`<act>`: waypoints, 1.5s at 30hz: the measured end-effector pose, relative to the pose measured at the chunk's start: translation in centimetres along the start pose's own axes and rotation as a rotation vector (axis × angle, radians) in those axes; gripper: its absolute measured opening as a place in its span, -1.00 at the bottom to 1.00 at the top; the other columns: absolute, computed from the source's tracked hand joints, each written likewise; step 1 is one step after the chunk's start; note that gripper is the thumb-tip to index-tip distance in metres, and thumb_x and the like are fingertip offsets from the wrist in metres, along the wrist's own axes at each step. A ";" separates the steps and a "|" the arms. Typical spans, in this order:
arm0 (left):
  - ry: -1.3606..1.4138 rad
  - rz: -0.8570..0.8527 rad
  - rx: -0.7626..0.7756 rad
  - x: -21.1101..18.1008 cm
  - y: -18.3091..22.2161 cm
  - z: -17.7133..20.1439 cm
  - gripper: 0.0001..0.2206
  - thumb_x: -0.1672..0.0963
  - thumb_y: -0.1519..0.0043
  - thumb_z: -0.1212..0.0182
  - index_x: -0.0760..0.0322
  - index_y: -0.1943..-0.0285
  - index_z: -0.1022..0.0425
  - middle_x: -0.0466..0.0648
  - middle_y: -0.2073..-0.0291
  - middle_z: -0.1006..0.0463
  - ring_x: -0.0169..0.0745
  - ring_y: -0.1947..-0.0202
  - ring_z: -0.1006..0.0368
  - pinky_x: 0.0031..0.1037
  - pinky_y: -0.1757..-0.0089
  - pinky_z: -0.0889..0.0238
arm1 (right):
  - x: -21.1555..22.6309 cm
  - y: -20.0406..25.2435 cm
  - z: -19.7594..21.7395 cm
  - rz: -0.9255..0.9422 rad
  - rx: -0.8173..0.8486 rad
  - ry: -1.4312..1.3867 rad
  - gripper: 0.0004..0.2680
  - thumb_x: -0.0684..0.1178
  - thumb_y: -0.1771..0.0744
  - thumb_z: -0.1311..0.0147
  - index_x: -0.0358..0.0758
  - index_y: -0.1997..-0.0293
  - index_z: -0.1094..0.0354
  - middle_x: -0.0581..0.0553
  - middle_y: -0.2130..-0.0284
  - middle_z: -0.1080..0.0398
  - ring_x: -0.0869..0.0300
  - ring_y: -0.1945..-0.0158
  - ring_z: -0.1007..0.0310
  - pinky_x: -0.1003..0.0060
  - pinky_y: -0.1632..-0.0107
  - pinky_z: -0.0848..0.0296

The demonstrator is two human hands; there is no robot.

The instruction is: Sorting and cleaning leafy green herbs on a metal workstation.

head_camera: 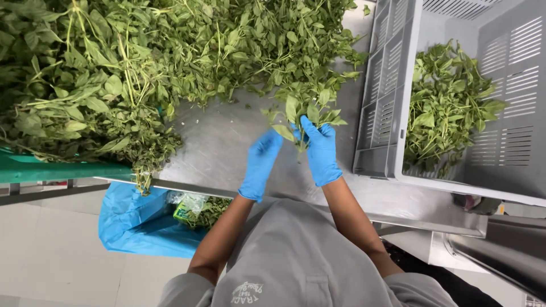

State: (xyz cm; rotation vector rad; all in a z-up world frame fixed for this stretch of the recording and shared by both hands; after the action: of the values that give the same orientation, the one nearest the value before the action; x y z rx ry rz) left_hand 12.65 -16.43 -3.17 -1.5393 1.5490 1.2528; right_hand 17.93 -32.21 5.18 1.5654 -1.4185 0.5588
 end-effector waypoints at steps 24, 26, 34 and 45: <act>-1.154 -1.021 0.103 -21.2 -2.4 -4.0 -0.70 0.15 -0.21 -0.36 -0.03 -0.12 -0.56 -0.06 -0.17 -0.40 0.01 -0.15 -0.32 -0.17 -0.08 -0.20 | 0.3 -1.3 -1.2 -0.094 0.149 0.128 -0.90 -0.16 -0.34 -0.22 -0.21 0.08 -0.54 0.03 0.38 -0.51 0.37 0.46 -0.38 0.45 0.44 -0.32; -1.255 -1.107 0.186 -21.6 -3.2 -4.1 -0.72 0.13 -0.22 -0.32 0.00 -0.12 -0.56 -0.04 -0.18 -0.40 0.00 -0.16 -0.32 -0.17 -0.07 -0.20 | 0.4 -1.8 -0.4 -0.075 0.199 0.161 -0.90 -0.16 -0.35 -0.22 -0.25 0.06 -0.54 0.01 0.41 -0.49 0.35 0.49 -0.37 0.44 0.45 -0.31; -1.747 -1.414 0.474 -20.3 -3.4 -5.2 -0.80 0.10 -0.20 -0.18 0.14 0.02 -0.54 -0.07 0.01 -0.39 -0.09 -0.02 -0.32 -0.21 0.03 -0.19 | 2.7 -2.1 -0.9 -0.009 0.277 0.387 -0.85 -0.17 -0.36 -0.15 -0.31 -0.01 -0.49 0.01 0.33 -0.55 0.37 0.38 -0.50 0.41 0.32 -0.50; -0.895 -0.605 0.750 -18.5 -3.6 -4.9 -0.83 0.07 -0.30 -0.21 0.23 0.06 -0.47 -0.15 0.22 -0.47 -0.22 0.17 -0.34 -0.33 0.12 -0.25 | 6.3 0.7 -1.0 -0.081 0.460 0.584 -0.91 -0.13 -0.36 -0.20 -0.34 0.22 -0.52 -0.01 0.50 -0.43 0.44 0.55 -0.16 0.46 0.49 -0.11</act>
State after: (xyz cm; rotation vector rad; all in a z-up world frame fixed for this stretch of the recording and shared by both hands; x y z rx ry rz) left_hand 19.56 -13.23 14.80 -0.6833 0.7174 0.6944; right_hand 18.99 -34.58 11.04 1.6092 -0.8102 1.2414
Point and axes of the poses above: each hand's wrist, its own y-axis away from the middle knuckle, its own z-axis out of the back of the hand, x = y × z, the point moved 3 cm from there along -y, towards the middle knuckle
